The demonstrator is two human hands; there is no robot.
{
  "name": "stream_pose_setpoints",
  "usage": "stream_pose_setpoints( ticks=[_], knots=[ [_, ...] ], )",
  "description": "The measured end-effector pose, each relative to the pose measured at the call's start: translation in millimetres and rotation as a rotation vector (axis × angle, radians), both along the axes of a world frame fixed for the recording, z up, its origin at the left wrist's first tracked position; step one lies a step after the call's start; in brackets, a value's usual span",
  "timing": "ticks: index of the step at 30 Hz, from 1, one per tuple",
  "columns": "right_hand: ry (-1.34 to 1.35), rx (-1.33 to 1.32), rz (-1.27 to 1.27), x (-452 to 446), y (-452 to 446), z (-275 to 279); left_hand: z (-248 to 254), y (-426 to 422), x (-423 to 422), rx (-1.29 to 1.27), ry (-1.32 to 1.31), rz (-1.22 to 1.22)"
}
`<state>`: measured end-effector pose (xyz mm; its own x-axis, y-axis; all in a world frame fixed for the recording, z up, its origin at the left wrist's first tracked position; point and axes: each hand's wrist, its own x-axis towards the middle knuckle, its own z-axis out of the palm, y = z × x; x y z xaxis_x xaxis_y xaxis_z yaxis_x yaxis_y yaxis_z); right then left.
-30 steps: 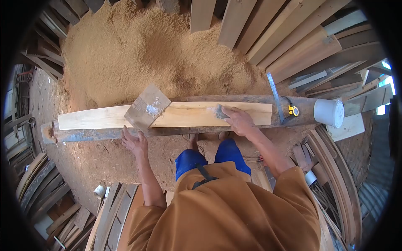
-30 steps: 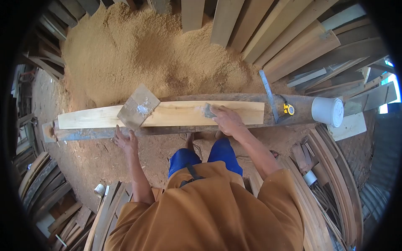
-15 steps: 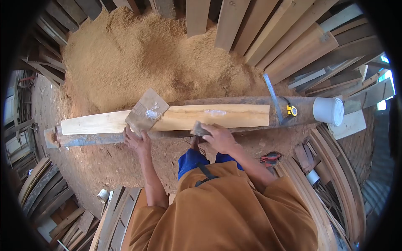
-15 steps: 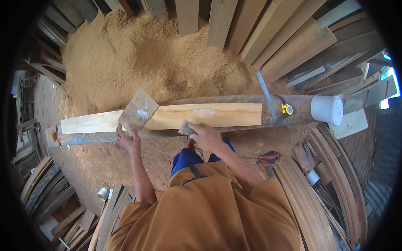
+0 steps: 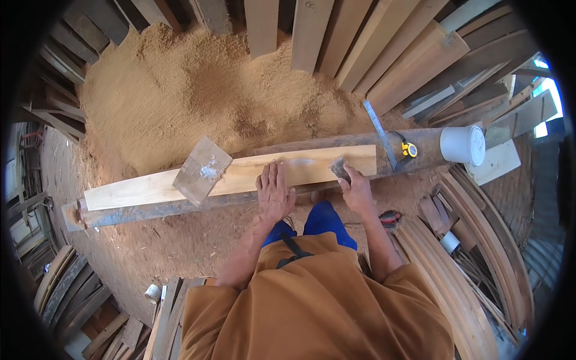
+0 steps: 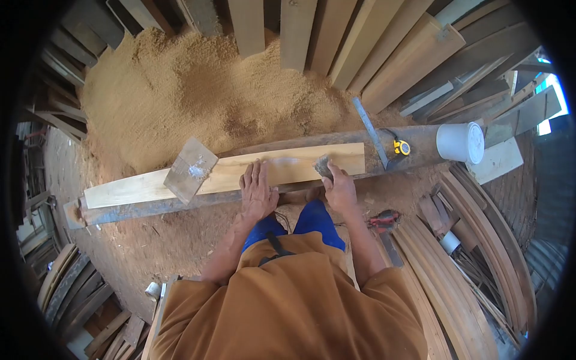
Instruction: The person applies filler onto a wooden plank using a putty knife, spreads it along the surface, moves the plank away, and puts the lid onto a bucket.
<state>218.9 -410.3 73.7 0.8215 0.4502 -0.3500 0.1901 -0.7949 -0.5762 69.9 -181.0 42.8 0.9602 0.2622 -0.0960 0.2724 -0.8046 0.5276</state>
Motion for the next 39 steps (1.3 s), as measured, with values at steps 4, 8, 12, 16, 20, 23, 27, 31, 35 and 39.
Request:
stream_pose_setpoints(
  ticks=[4,8,12,16,20,23,27,31,35,39],
  knots=[
    [-0.109,0.026,-0.039,-11.5,-3.9,-16.9,-3.5,-12.1,-11.4,-0.040,0.080,-0.070],
    [-0.054,-0.069,-0.110,-22.6,20.3,-27.0,-8.3,-16.0,-17.6,-0.078,0.048,-0.084],
    [0.070,-0.276,-0.075,-36.7,31.3,-13.0,-21.4,-16.2,-26.1,-0.085,0.031,-0.096],
    [0.146,-0.361,0.009,-15.3,34.9,15.6,-17.2,-14.7,-21.0,-0.086,0.068,-0.106],
    [0.081,-0.287,-0.029,-3.5,38.2,7.1,-18.2,-11.6,-23.5,-0.095,0.048,-0.124],
    [0.129,-0.344,0.050,-5.4,28.7,2.2,-23.1,-8.3,-23.7,-0.073,0.034,-0.140],
    [0.016,-0.263,0.157,3.9,-46.5,7.5,-5.6,-17.8,-14.1,-0.031,0.096,-0.140],
    [-0.025,-0.332,0.141,40.2,-78.5,43.1,-1.3,-48.2,-2.0,-0.097,0.138,-0.165],
    [0.028,-0.383,0.283,87.7,-119.6,31.6,2.7,-85.6,17.9,-0.131,0.190,-0.126],
    [0.124,-0.311,0.387,115.3,-140.0,23.9,-3.9,-112.0,25.6,-0.113,0.186,0.032]
  ],
)
